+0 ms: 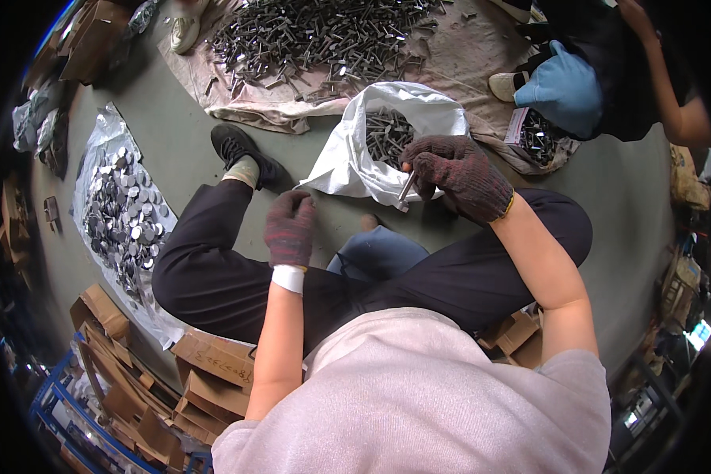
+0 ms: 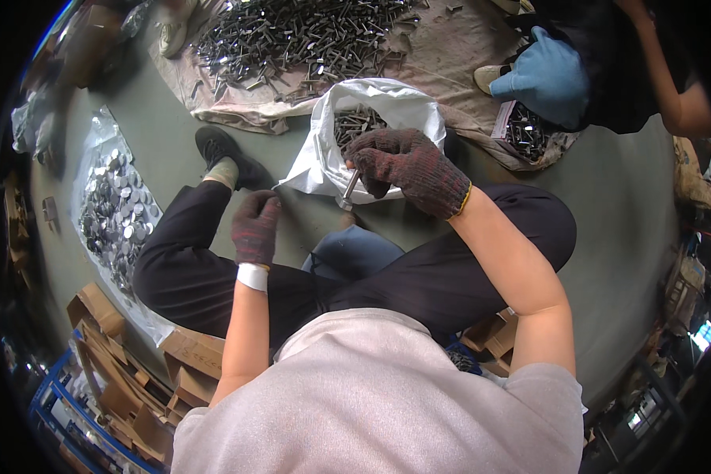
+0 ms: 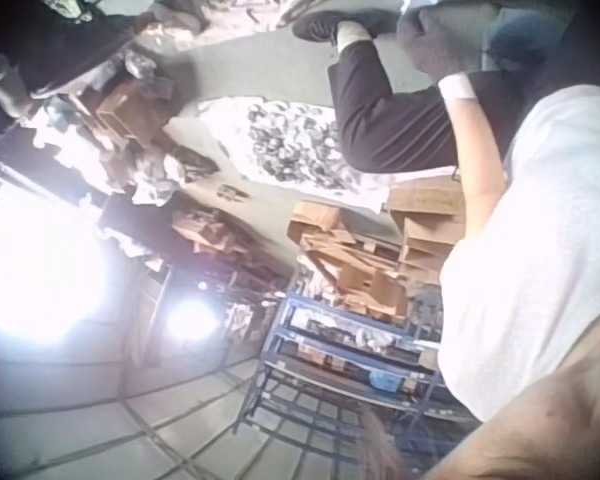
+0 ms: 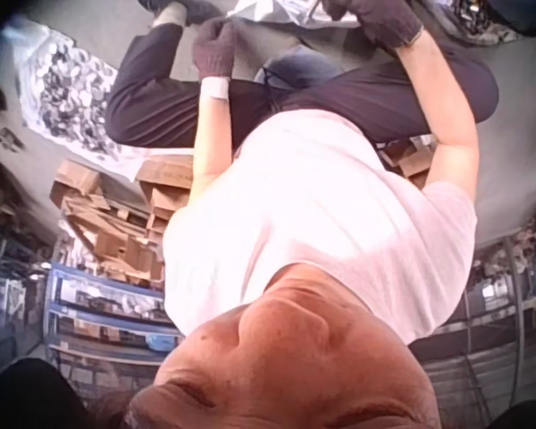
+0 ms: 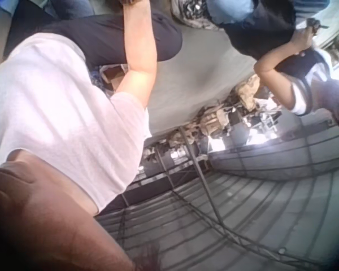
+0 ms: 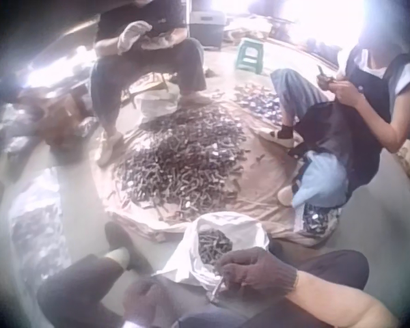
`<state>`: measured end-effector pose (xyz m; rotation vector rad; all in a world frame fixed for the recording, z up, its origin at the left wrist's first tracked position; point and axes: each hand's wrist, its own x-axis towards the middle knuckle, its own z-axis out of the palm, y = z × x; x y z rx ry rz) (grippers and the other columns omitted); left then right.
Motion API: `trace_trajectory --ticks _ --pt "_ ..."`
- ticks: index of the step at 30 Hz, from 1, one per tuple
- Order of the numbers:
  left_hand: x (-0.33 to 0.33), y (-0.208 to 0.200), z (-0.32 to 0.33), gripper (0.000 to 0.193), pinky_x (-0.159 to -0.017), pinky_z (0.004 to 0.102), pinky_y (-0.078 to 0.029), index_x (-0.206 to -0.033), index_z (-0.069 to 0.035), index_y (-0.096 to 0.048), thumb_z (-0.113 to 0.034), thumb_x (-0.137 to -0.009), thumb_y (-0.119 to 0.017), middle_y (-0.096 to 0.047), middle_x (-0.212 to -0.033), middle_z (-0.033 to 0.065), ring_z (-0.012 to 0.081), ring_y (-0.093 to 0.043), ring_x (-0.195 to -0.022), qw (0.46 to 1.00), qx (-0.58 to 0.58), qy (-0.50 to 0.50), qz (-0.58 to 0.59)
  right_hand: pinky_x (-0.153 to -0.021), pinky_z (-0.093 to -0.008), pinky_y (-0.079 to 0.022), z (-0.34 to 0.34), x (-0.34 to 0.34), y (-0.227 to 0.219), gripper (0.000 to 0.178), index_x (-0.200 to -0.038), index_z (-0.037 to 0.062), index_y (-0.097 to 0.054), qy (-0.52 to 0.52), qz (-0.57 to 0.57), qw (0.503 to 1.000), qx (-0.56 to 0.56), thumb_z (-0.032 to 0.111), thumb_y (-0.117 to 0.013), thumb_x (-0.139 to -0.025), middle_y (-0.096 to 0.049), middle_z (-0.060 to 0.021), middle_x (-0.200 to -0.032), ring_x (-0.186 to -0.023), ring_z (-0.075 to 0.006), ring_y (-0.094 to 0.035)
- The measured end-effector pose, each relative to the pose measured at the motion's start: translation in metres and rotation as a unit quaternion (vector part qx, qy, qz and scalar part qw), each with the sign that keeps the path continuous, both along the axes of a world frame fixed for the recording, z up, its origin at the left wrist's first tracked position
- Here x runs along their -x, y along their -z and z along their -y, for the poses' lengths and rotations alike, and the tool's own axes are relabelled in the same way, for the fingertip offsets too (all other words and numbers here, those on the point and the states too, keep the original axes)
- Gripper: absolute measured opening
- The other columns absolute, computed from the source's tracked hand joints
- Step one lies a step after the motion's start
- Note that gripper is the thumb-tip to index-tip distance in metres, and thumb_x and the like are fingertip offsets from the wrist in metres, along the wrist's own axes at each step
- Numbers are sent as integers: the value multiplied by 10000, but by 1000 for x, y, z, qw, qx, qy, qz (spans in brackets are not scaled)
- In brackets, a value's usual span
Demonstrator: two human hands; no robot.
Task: The recorder is sorting and inspecting small metal brackets or clamps on a warehouse floor.
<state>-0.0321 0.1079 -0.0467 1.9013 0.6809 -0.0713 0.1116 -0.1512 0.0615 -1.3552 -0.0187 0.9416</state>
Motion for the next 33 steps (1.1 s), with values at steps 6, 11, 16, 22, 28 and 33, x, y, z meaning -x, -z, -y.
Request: trace_trajectory --ticks 6,11,16,22,28,33 --pt "-6 -11 6 215 -691 243 -466 -1025 8 -692 -183 -928 -672 -668 -830 25 89 -597 -738 988 135 -54 -49 -656 -247 -483 2 -3 -3 258 -1004 -9 -673 -26 60 997 31 246 -657 -966 -646 -26 -835 -703 -86 -578" --pt "2 14 3 236 -677 266 -467 -962 8 -701 -223 -911 -699 -668 -804 26 101 -599 -707 993 -87 27 69 -674 -244 -483 0 -1 -4 260 -1001 -7 -675 -9 58 998 5 250 -647 -973 -645 -25 -831 -722 -84 -577" --pt "-7 5 9 229 -683 308 -487 -967 -18 -710 -237 -897 -713 -670 -852 59 110 -589 -731 980 168 -107 -17 -699 -257 -491 4 -8 -8 237 -1056 -12 -678 -16 75 996 39 206 -640 -968 -651 -24 -842 -743 -88 -581" --pt "-18 18 -6 298 -737 369 -519 -985 -51 -724 -332 -919 -648 -696 -869 117 293 -666 -742 992 -118 -1 -42 -793 -331 -523 6 -14 -7 256 -1129 22 -676 -39 319 899 298 136 -636 -903 -698 -149 -931 -826 -184 -676" --pt "-86 46 -19 356 -840 418 -521 -992 -43 -738 -367 -894 -629 -718 -932 192 350 -693 -932 991 -118 -34 -58 -780 -337 -536 2 -21 -18 266 -1127 27 -681 -16 299 917 265 137 -657 -886 -705 -189 -930 -830 -255 -702" --pt "-173 87 -45 636 -989 406 -484 -1201 -80 -691 -600 -841 -623 -654 -1272 172 336 -621 -1186 803 -193 391 -405 -731 -369 -537 1 -23 -10 280 -1105 15 -665 -59 364 890 269 98 -692 -839 -683 -167 -893 -813 -293 -681"
